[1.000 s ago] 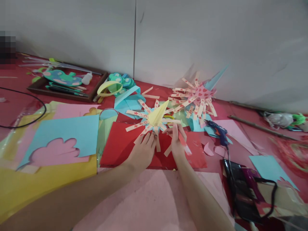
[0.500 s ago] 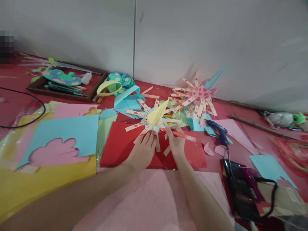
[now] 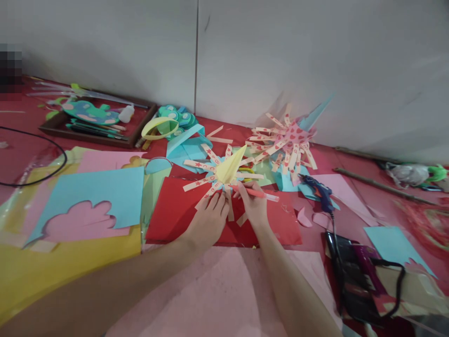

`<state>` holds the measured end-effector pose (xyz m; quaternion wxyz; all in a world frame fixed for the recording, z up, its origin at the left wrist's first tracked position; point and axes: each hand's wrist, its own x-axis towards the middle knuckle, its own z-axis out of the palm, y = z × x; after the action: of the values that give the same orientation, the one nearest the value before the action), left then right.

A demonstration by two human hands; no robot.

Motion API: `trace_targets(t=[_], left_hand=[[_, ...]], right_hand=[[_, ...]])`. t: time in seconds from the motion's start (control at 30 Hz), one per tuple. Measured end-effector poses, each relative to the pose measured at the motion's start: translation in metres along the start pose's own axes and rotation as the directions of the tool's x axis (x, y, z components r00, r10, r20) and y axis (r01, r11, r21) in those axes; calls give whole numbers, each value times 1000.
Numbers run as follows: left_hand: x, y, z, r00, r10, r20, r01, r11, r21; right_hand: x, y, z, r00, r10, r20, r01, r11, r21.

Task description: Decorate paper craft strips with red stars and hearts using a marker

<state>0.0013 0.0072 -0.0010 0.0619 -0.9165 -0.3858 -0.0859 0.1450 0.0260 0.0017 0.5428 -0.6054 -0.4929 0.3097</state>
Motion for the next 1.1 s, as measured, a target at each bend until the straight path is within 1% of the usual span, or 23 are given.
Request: trace_targets(t=[0.13,0.27,0.33,0.43,0.53,0.67,0.77,0.87,0.97,1.1], left_hand=[[0,0,-1,1000,2,9,-2,1000,4],[0,0,-1,1000,-4,16,4,1000,-13],[0,0,-1,1000,-7,24,8,1000,-25],[1,0,-2,999,-7,31,7,1000,-22],[1,0,-3,999,-7,31,8,1000,-19],[1,0,-2,1000,-5,23,5,1000,-16],[0,0,-1,1000,-3,0,3,1000,2],[0,0,0,1000,7,-12,-7,999,37],[0,0,-2,1000,11,-8,-11,999,47],[1,0,-2,1000,8,5,-8,999,33]], right_hand=[[-1,1,0,1000,-1,11,1,1000,-8],[-1,3,-1,999,-31,42,35,995,-91],[-1,4,-1,999,-28,41,33,993,-112],[-1,5,0,1000,-11,24,13,996,-89],[-1,5,0,999,-23,43,26,997,-70],[-1,6,0,997,-48,64,55,993,-107],[-2,8,-1,997,-30,65,38,991,-128],[-2,7,-2,998,-6,70,14,994,-110],[-2,7,-2,998,-17,61,23,995,-100],[-2,5,-1,998,-41,42,46,990,-132]])
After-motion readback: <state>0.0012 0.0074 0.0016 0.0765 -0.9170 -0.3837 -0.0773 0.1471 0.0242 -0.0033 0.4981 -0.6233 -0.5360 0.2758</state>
